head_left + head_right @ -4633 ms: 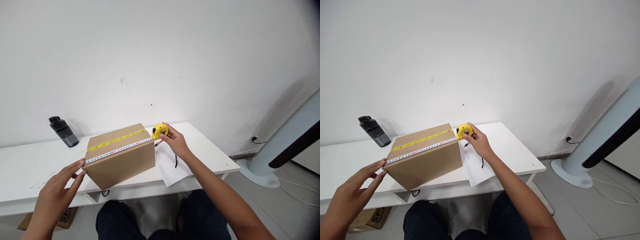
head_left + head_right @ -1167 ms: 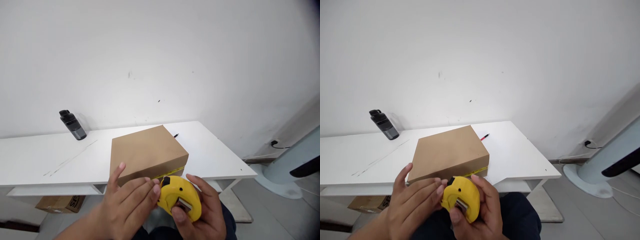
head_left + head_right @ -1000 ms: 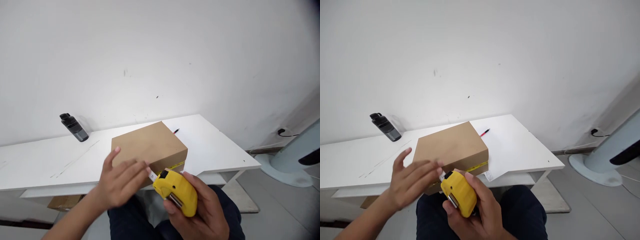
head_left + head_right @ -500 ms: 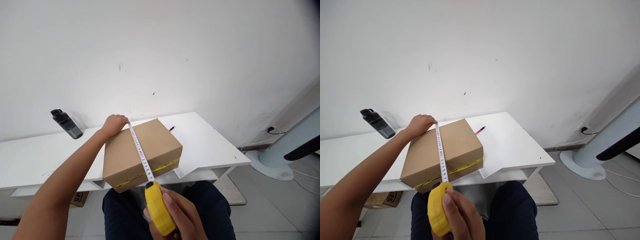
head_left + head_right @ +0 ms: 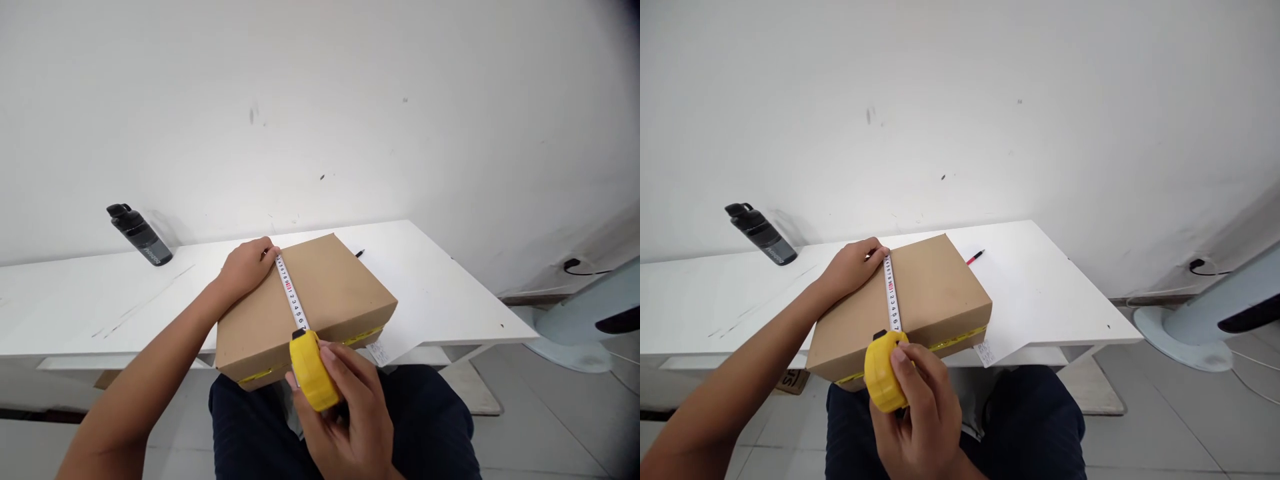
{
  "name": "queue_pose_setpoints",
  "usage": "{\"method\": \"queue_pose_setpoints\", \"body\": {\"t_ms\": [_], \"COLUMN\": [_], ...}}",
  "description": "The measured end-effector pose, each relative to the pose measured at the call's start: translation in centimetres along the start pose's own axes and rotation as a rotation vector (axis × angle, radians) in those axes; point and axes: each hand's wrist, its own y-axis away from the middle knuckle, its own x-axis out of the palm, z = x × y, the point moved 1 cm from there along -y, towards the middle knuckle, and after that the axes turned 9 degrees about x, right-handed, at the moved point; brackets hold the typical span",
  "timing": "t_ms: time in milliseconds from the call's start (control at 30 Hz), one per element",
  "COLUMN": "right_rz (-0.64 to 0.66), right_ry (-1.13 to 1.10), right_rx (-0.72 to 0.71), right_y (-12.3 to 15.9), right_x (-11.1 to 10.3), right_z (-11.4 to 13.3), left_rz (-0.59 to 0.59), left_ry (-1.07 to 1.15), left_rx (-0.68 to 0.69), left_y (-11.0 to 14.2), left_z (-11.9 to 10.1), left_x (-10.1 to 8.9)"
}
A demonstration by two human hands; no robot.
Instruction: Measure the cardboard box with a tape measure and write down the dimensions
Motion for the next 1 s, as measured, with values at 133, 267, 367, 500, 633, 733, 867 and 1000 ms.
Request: {"method": "queue_pose_setpoints", "body": {"t_ms": [133,267,367,500,633,733,867,1000], "right_rz": [-0.015,-0.016,0.006,0.015,0.044,0.055,0.04,0.023], "right_ry": [-0.001,-0.02,-0.03,-0.028,0.016,0.055,0.09,0.074], "right_rx": [-0.019,-0.049,-0.043,-0.038,-0.02,-0.009,0.029,0.073], "right_y": [0.2,0.2,0.3,0.3,0.4,0.6,1.1,1.1], "right_x": [0.2,0.5,0.5,0.4,0.3,0.3,0.3,0.5], "right_z": [-0.6,-1.1,-1.2,-1.2,-1.4,-1.5,-1.4,-1.5], "left_rz": [0.006,0.029,0.068,0.138,0.177,0.195,0.23,0.247], "left_ry": [0.107,0.287,0.317,0.341,0.409,0.462,0.54,0.596], "left_rx": [-0.031,-0.119,-0.139,-0.127,-0.143,-0.165,-0.195,-0.215], "left_y": [-0.1,-0.2,-0.2,-0.6,-1.1,-1.2,-1.3,-3.2], "left_z": [1.1,1.5,1.6,2.1,2.9,3.2,3.5,4.2], "left_x": [0.2,0.3,0.5,0.8,1.0,1.0,1.1,0.3]}}
